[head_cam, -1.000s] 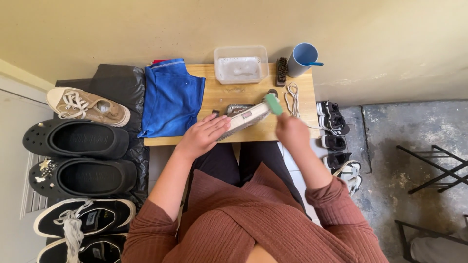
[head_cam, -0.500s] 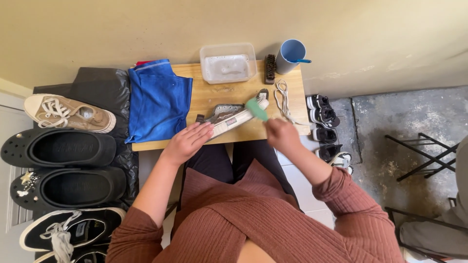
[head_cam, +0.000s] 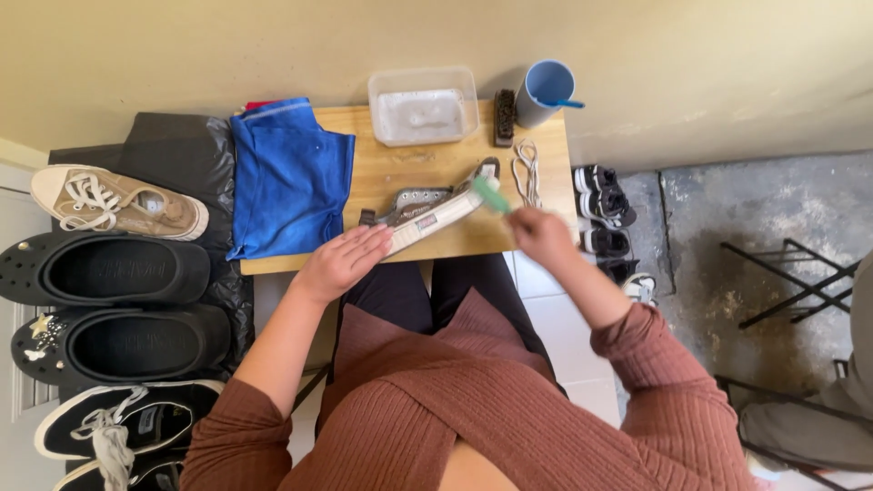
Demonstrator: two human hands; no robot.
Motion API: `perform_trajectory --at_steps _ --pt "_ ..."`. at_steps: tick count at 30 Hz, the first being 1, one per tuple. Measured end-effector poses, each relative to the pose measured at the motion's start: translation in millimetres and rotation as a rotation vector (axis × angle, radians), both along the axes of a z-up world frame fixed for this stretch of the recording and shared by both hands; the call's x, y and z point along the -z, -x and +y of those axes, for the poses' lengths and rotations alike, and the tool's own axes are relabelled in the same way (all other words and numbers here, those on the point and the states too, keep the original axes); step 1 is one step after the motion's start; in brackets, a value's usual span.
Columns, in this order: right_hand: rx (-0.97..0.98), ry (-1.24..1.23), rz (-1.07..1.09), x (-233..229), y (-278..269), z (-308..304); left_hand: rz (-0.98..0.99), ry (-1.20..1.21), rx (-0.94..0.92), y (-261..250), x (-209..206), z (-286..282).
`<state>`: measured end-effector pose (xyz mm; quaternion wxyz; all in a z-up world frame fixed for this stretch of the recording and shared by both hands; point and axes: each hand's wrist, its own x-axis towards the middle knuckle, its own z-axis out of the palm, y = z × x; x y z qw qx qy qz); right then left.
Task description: The person scrubs a single sneaker with a green brush, repeatedly dipping it into a container of soapy water. They clean the upper, sole, and interior of the shoe, turning it over to reach different areas.
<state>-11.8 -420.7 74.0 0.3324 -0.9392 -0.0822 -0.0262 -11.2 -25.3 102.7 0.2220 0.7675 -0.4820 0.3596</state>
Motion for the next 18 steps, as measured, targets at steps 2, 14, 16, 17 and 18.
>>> perform_trajectory --at_steps 2,14,16,17,18 --pt "0.083 0.041 0.008 13.2 -14.1 -15.9 0.006 -0.004 -0.001 0.1 1.2 2.2" --pt "0.283 -0.038 -0.066 47.2 -9.9 16.3 0.028 -0.032 -0.074 -11.2 12.6 15.8" --pt "0.25 -0.036 -0.147 27.6 6.2 44.6 0.009 -0.036 -0.097 -14.0 17.8 17.5" --pt "0.209 -0.028 -0.18 17.7 16.0 59.4 0.015 -0.039 -0.113 -15.6 22.1 18.6" --pt "0.169 -0.023 -0.21 8.9 28.3 76.6 0.023 -0.047 -0.127 -15.3 26.3 22.1"
